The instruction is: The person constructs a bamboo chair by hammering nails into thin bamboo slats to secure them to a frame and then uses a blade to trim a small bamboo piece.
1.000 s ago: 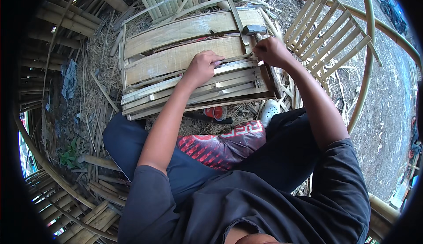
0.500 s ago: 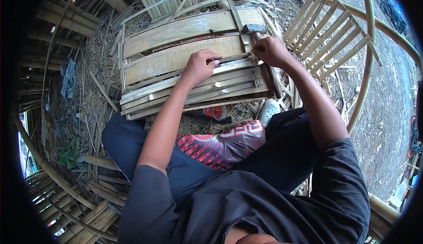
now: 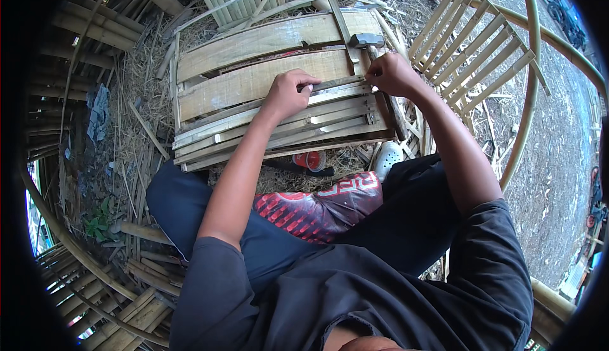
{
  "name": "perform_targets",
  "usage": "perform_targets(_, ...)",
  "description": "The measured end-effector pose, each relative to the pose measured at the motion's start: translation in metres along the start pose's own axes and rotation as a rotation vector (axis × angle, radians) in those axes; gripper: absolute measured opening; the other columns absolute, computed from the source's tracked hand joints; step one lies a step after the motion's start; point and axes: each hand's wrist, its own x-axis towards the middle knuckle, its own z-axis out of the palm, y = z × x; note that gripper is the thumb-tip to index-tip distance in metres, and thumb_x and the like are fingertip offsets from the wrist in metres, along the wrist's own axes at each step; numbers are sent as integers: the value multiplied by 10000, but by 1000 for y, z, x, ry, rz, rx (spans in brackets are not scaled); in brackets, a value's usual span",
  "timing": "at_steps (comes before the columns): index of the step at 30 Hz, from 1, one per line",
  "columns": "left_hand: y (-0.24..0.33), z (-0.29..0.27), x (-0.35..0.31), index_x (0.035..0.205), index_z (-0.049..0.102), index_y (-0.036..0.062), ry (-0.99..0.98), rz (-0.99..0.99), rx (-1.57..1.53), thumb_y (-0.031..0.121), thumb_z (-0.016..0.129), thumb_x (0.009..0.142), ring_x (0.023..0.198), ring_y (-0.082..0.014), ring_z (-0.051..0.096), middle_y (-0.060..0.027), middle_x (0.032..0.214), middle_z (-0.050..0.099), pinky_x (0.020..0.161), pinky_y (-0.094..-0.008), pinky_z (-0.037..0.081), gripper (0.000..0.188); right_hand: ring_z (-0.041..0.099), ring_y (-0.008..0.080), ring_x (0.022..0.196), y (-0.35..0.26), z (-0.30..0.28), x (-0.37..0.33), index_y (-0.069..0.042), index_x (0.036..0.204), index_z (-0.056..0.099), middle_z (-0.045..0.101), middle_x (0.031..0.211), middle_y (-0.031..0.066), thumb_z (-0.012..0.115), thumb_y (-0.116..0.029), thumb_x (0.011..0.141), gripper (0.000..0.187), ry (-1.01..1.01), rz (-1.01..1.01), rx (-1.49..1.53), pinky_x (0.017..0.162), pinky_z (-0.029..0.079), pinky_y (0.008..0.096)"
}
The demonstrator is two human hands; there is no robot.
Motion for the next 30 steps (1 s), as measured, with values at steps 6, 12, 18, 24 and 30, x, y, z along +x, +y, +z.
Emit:
perform_targets(6, 5, 4, -3, 1033, 787, 29, 37, 90, 133, 127, 699, 878, 1002, -303, 712, -149, 1039, 739, 933, -402, 558, 203, 722, 350, 730, -3, -3, -1, -10, 858, 776, 718, 768, 213, 715, -155, 798, 168, -7, -22, 36, 761, 574, 442)
perform_targets(12, 34, 33, -12, 1303, 677, 47, 120, 281, 437, 227, 677, 913, 1205, -353, 605, -179, 1251, 638, 1050, -461, 468, 430, 740, 297, 738, -12, -1, -1, -18, 915, 796, 762, 826, 169, 783, -151, 831, 158, -40, 19, -39, 735, 575, 409)
perform_targets(18, 51, 50, -24, 1401, 642, 88, 71, 190, 572, 427, 666, 933, 1183, -295, 584, -141, 1259, 641, 1031, -443, 446, 578, 737, 319, 741, -7, -2, -8, -6, 916, 790, 759, 832, 180, 806, -170, 831, 185, 3, 2, 21, 737, 571, 420)
perform_targets(24, 52, 51, -25, 1416, 619, 61, 104, 195, 646, 530, 696, 897, 1172, -278, 585, -116, 1235, 644, 1011, -442, 447, 704, 758, 365, 867, -22, -26, -15, -5, 915, 798, 756, 875, 237, 737, -375, 899, 376, 61, 222, 2, 831, 588, 451)
perform_targets(30, 58, 47, -26, 1416, 620, 61, 97, 224, 692, 739, 716, 799, 1165, -271, 589, -96, 1237, 641, 1003, -433, 448, 921, 731, 440, 973, -7, -12, -38, 87, 1011, 731, 739, 985, 306, 762, -441, 907, 538, -279, 293, -167, 853, 574, 492)
